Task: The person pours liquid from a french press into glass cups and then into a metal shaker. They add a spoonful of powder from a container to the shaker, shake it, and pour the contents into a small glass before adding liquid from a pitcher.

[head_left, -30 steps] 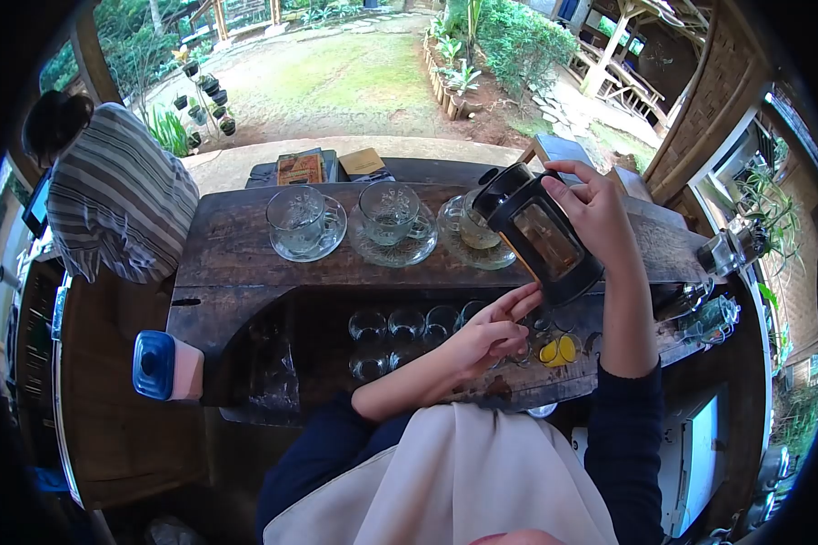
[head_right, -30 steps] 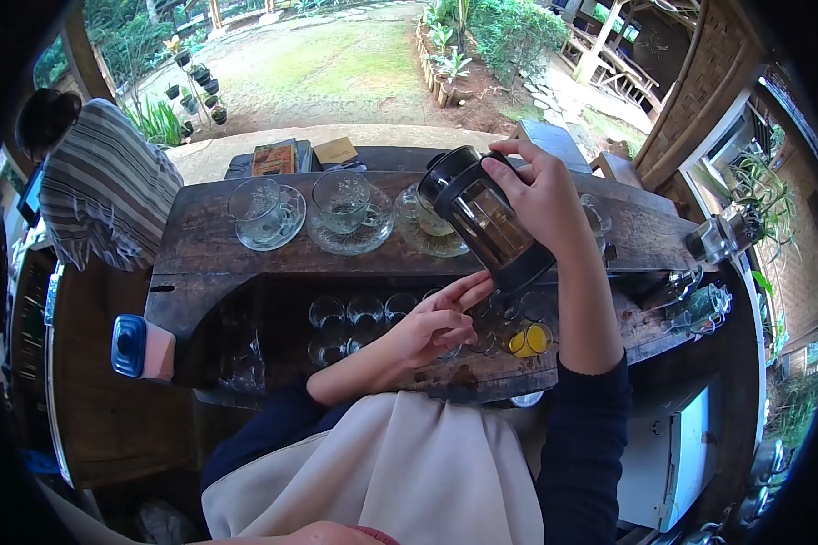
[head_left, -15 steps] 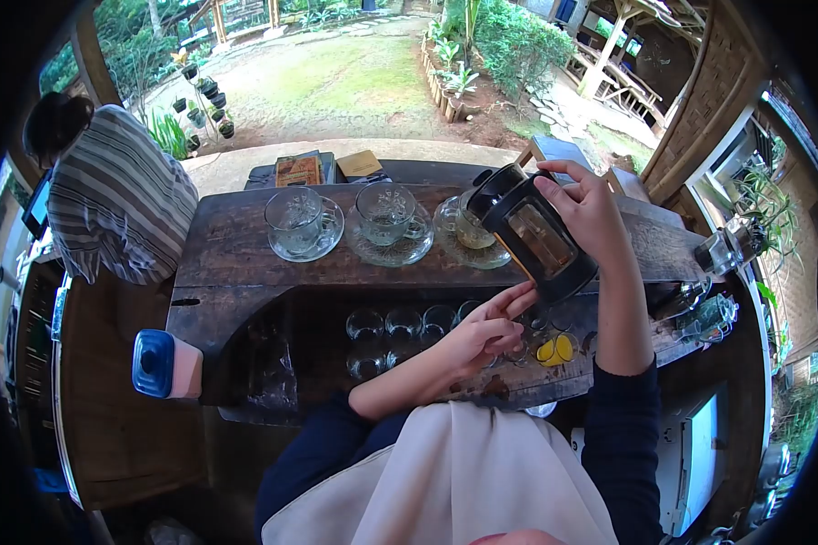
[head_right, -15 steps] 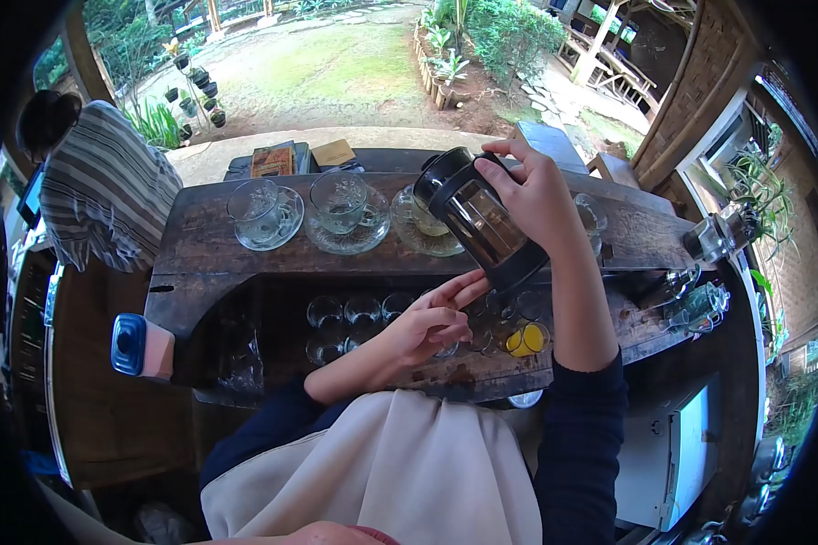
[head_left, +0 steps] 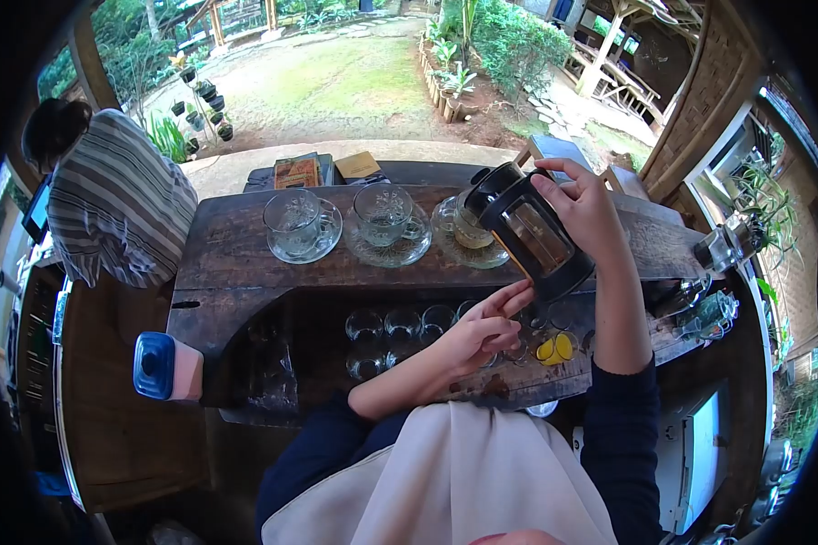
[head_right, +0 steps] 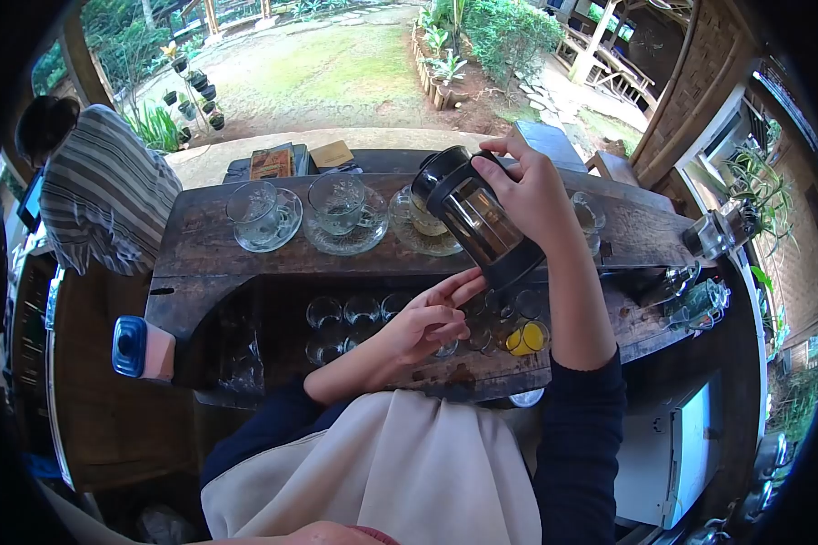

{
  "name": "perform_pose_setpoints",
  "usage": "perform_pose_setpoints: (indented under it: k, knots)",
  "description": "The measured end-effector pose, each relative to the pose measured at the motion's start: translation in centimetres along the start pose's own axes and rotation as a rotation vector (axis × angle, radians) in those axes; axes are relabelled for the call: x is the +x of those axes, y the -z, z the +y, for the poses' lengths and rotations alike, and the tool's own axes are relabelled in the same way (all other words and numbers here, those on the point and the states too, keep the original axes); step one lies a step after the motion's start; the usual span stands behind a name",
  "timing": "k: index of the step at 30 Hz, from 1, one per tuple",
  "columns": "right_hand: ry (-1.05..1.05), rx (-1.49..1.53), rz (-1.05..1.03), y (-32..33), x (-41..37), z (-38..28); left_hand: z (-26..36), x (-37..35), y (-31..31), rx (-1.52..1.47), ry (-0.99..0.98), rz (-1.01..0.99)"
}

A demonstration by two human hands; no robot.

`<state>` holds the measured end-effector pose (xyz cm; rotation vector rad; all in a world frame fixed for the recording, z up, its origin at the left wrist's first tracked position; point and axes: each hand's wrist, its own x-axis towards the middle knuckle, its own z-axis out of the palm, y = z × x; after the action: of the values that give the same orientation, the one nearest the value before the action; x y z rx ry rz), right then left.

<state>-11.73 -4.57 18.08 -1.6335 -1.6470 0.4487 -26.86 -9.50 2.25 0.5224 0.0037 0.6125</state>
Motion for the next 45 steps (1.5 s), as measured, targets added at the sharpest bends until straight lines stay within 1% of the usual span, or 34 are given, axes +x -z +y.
perform_pose_setpoints:
  k: [12, 17, 21, 23, 32, 45]
  knots:
    - [-0.019, 0.022, 0.010, -0.01, 0.11, 0.18, 0.40, 0.03, -0.27, -0.007, 0.011, 0.031]
    - [-0.037, 0.022, -0.001, 0.32, 0.00, 0.36, 0.44, 0.04, -0.08, -0.005, 0.010, 0.013]
    - [-0.019, 0.038, -0.001, 0.15, 0.01, 0.80, 0.56, -0.03, -0.16, 0.001, 0.021, 0.027]
    - [-0.011, -0.021, 0.013, 0.17, -0.11, 0.84, 0.53, -0.01, -0.27, 0.021, 0.024, 0.045]
    - [-0.020, 0.024, 0.015, 0.23, -0.23, 0.84, 0.51, -0.06, -0.10, 0.002, 0.028, 0.030]
    - [-0.004, 0.005, 0.021, 0.19, -0.24, 0.93, 0.58, -0.19, -0.39, 0.008, 0.030, 0.036]
